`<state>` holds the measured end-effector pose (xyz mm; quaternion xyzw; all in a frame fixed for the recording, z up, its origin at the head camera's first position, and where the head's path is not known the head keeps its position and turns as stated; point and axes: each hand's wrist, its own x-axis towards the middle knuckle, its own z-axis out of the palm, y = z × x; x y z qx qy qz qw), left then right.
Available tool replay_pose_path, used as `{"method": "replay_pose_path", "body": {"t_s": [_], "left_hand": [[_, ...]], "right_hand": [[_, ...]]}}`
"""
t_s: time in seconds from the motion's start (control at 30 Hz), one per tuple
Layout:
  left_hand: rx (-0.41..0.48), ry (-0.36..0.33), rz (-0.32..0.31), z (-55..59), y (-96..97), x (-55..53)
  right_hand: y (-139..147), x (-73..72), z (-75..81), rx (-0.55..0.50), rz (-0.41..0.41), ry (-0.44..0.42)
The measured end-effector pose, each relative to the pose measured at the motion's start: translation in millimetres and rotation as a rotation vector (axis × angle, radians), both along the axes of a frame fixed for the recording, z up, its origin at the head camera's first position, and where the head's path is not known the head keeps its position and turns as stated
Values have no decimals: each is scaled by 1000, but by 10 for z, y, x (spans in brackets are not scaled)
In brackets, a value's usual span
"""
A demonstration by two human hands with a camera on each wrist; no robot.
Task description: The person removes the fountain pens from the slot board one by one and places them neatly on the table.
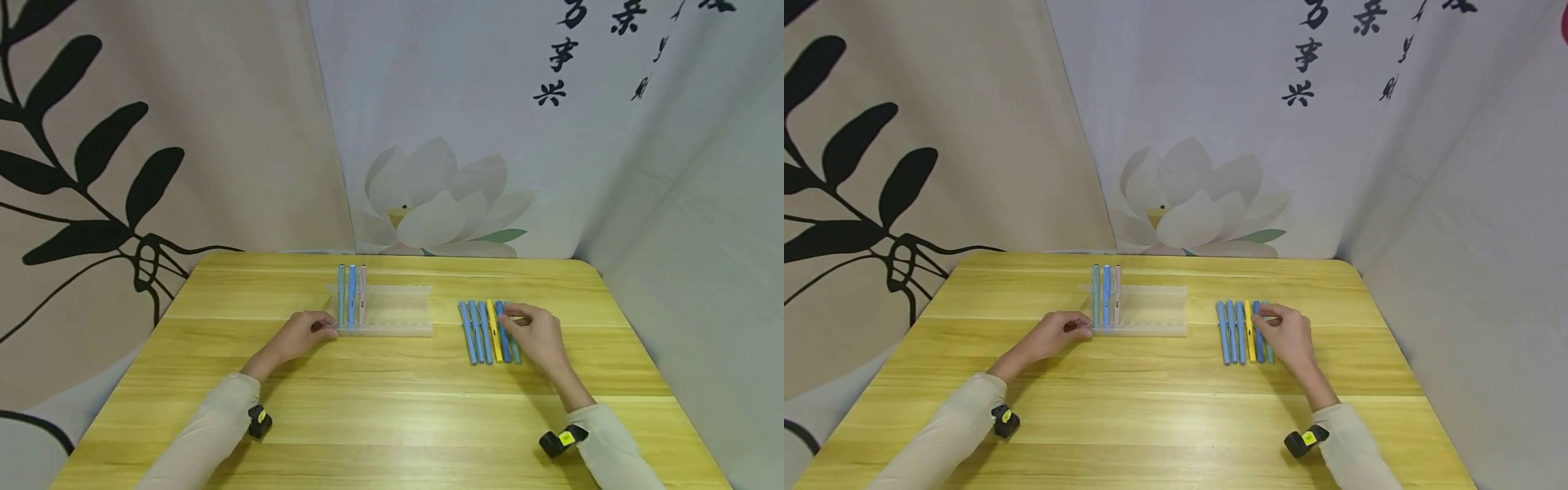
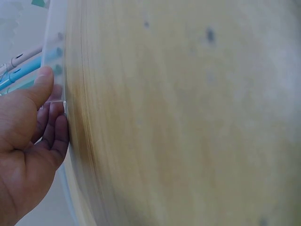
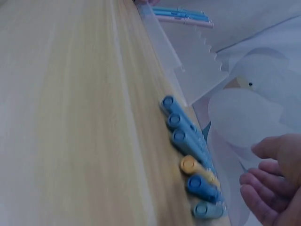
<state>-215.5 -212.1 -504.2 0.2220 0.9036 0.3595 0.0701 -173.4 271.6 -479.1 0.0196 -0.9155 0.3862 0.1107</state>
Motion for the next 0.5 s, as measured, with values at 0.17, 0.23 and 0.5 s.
{"method": "replay_pose_path", "body": {"t_s": [0.17, 0.23, 0.5], "left_hand": [[0, 4, 2, 10, 0, 5], [1, 1, 6, 14, 0, 6], [3, 8, 0, 22, -2, 7]], "right_hand": [[-173, -45, 77, -25, 45, 25], [-253, -65, 110, -47, 66, 23], [-568, -130, 162, -140, 139, 21]]}}
